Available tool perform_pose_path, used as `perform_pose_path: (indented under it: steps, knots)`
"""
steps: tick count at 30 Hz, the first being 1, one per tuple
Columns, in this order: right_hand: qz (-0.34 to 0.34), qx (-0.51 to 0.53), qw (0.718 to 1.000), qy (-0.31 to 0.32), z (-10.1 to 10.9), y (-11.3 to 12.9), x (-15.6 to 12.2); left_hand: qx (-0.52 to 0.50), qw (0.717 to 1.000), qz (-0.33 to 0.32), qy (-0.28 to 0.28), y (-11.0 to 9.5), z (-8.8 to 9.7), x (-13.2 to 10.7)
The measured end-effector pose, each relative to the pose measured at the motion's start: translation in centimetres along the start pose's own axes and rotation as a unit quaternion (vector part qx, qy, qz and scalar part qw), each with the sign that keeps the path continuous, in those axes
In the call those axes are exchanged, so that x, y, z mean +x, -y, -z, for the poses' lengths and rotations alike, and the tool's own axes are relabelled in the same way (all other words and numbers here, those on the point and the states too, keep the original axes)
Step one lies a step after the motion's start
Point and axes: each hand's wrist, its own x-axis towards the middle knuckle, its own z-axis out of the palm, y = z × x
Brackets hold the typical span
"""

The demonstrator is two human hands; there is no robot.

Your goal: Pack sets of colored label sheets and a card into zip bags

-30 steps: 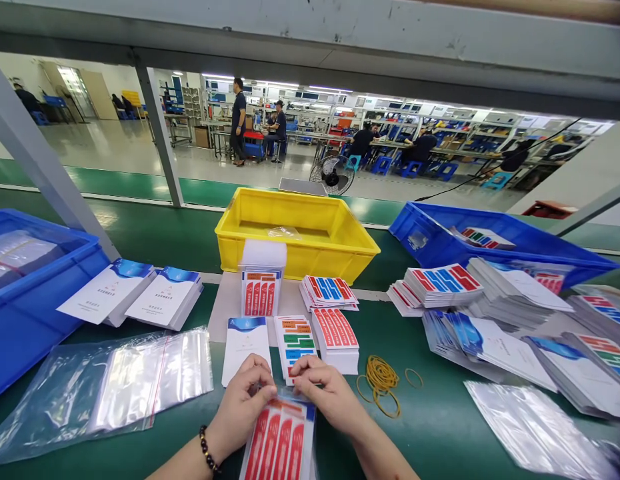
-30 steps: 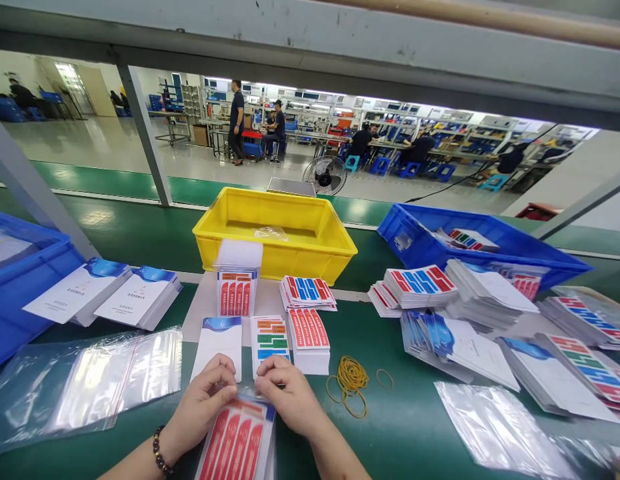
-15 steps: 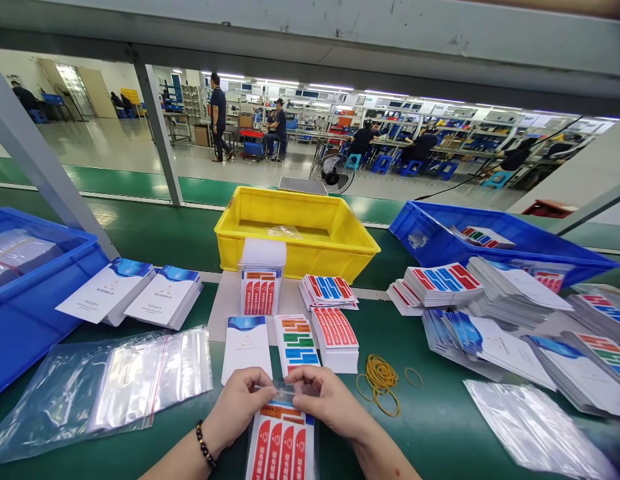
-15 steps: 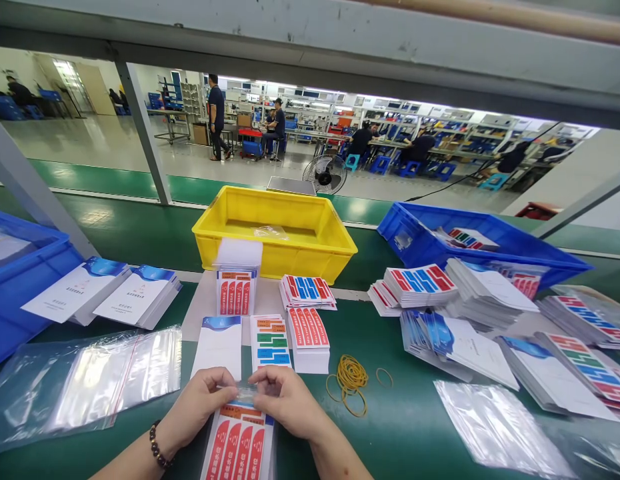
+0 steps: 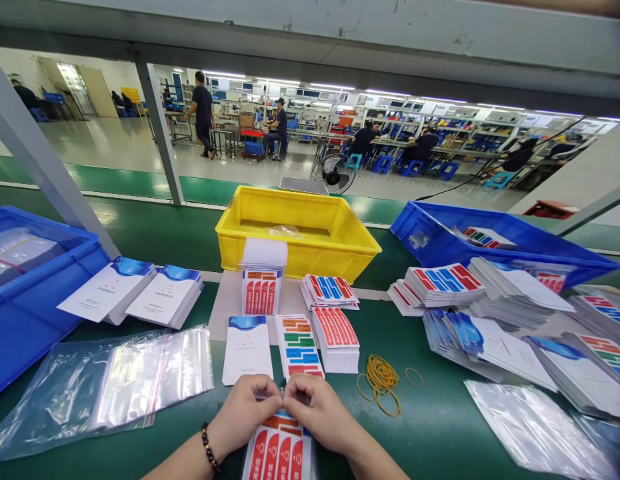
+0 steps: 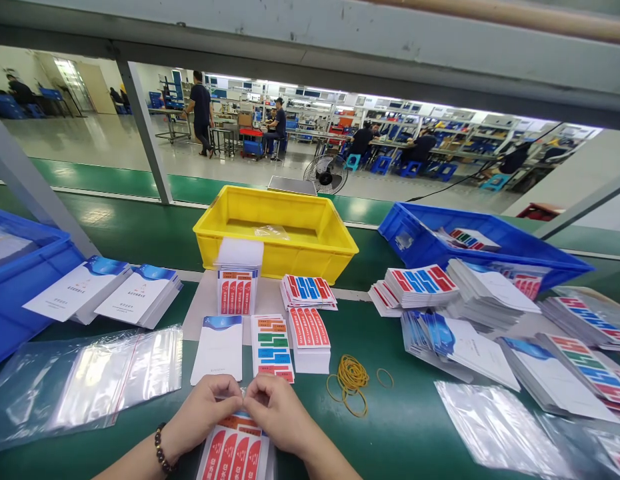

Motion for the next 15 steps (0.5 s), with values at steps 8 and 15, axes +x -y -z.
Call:
perform_pose_path:
  steps: [8,15]
  knots:
    - [0.087,-0.115,0.989,-0.010,0.8,-0.1,-0.1,0.135,0.976,-0.157,-0.067,-1.0,2.0,-0.3]
    - [0.219,-0.291,0.931,0.002,-1.9,-0.1,-1.7,0.206,0.950,-0.156,-0.175,-2.3,3.8,-1.5]
